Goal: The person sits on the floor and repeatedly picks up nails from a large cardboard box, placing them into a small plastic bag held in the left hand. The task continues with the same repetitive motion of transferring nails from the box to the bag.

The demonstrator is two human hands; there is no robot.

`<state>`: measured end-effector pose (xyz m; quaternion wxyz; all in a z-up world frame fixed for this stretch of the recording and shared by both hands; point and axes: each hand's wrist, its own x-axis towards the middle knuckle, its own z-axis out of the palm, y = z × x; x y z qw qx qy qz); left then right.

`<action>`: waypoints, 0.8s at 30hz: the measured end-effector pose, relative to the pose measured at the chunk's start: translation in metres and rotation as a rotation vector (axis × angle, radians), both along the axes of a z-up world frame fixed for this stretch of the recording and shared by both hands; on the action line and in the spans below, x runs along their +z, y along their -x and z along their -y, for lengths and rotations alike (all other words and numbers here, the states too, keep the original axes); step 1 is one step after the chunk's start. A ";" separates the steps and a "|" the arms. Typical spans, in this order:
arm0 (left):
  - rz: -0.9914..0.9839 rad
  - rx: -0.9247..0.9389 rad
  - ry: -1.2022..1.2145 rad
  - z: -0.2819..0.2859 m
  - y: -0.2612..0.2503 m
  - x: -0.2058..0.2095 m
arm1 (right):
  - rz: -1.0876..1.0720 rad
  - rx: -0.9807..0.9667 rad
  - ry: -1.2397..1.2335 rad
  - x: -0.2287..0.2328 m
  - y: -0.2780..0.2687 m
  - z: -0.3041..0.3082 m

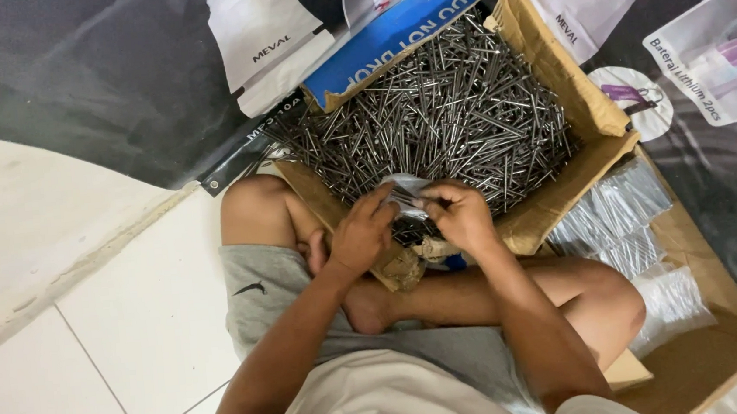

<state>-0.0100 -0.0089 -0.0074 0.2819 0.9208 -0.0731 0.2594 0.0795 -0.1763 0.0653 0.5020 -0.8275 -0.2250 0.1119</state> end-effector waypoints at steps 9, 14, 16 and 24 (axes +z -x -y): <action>0.052 0.008 -0.042 0.001 0.001 0.002 | -0.211 -0.071 0.167 -0.043 -0.019 0.014; 0.103 0.006 0.023 -0.001 0.001 0.001 | -0.140 -0.162 -0.058 -0.036 -0.024 -0.002; 0.107 -0.008 0.001 -0.001 0.000 0.002 | -0.155 -0.158 -0.074 -0.042 -0.027 -0.001; 0.059 -0.060 -0.166 -0.005 -0.008 0.014 | -0.146 -0.113 -0.086 -0.043 -0.034 0.005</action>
